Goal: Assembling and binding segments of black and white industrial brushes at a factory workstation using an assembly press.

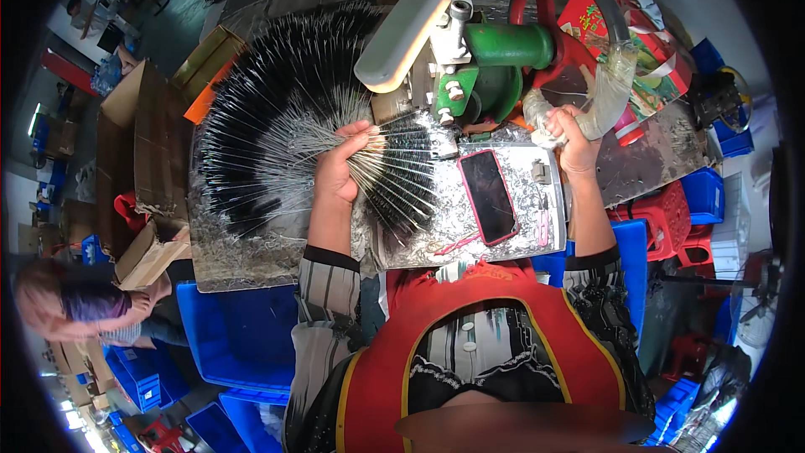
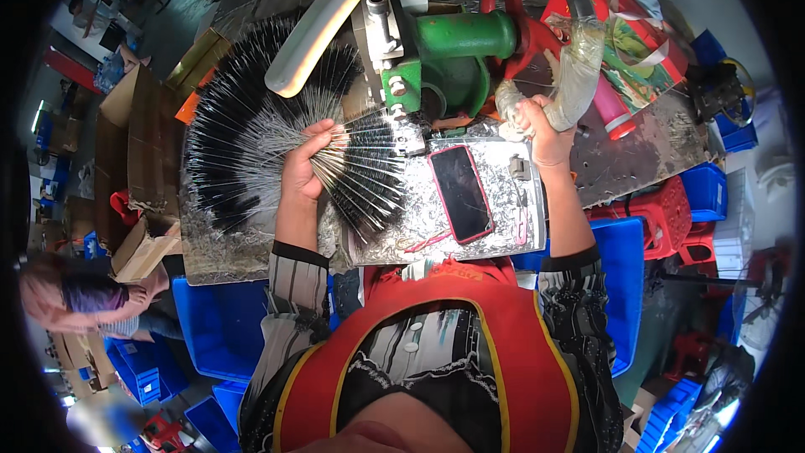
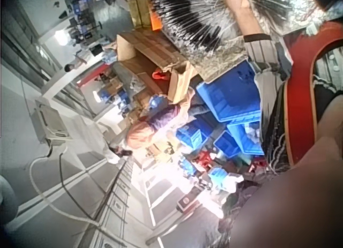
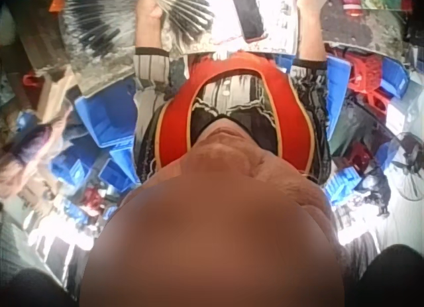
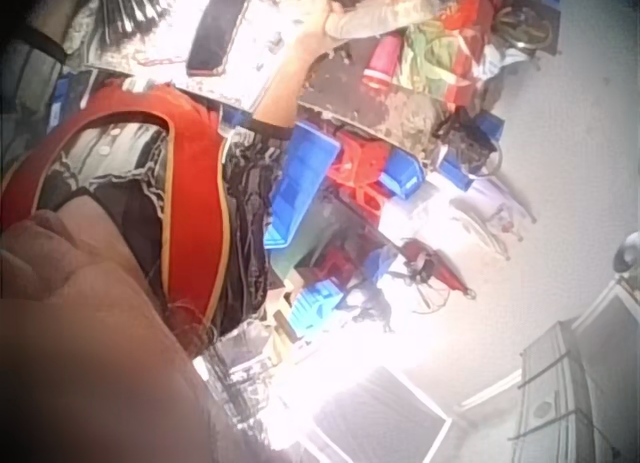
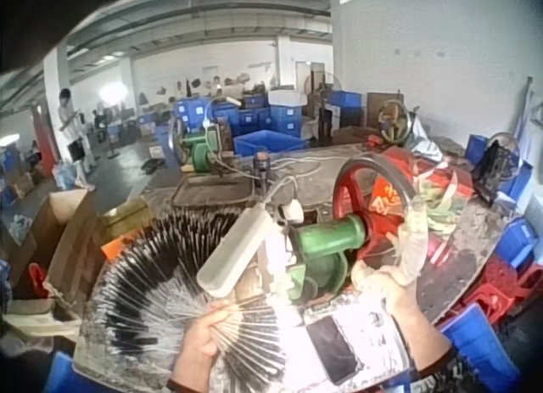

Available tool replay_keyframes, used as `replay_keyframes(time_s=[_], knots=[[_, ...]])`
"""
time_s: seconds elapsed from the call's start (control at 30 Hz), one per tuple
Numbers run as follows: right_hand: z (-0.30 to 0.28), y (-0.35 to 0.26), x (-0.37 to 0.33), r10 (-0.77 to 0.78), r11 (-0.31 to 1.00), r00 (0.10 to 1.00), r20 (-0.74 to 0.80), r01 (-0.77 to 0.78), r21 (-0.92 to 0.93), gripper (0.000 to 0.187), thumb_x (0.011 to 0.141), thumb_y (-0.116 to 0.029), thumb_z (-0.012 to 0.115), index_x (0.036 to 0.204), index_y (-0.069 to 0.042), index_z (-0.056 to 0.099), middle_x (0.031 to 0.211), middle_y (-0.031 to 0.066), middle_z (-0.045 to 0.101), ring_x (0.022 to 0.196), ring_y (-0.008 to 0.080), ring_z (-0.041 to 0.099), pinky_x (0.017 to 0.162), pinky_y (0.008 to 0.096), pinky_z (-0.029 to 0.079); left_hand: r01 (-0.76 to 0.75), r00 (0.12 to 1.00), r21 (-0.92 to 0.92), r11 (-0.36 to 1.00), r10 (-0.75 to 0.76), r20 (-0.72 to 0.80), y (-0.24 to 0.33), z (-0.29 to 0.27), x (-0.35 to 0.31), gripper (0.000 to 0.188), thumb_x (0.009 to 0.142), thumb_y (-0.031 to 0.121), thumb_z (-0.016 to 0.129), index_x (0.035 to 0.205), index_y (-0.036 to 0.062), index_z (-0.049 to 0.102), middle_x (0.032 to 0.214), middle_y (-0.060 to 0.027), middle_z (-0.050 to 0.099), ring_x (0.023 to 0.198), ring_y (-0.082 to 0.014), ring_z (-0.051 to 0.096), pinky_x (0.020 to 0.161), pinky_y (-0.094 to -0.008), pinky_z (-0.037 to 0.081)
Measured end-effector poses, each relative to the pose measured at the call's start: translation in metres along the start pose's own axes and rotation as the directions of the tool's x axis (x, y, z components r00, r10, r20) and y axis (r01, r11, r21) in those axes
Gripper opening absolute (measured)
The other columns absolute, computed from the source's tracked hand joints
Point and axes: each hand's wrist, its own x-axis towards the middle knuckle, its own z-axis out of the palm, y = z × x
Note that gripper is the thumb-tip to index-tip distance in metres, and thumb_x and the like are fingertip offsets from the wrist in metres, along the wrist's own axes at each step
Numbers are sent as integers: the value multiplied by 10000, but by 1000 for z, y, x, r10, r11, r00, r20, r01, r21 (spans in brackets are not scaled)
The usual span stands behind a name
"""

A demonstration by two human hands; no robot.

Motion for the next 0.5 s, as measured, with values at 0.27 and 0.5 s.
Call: replay_keyframes(time_s=[0.27,0.5], knots=[[12,-80,25,217,970,975,-46,-221,-101,251,710,-133,616,528,-46,467,466,62,451,447,166,469,490,267,383,7,999,11,1000,-7,-53,2,3,6,229,737,-57,531,966,-55,536,926,-194,601,831,-258,602,775,-340,498],[1,-51,16,117,993,993,-6,-117,5,207,709,-76,607,547,-20,491,460,63,453,430,158,463,483,272,394,14,995,-5,1000,-14,-102,2,10,6,240,725,-66,534,966,-58,536,911,-192,606,827,-263,605,778,-345,498]])
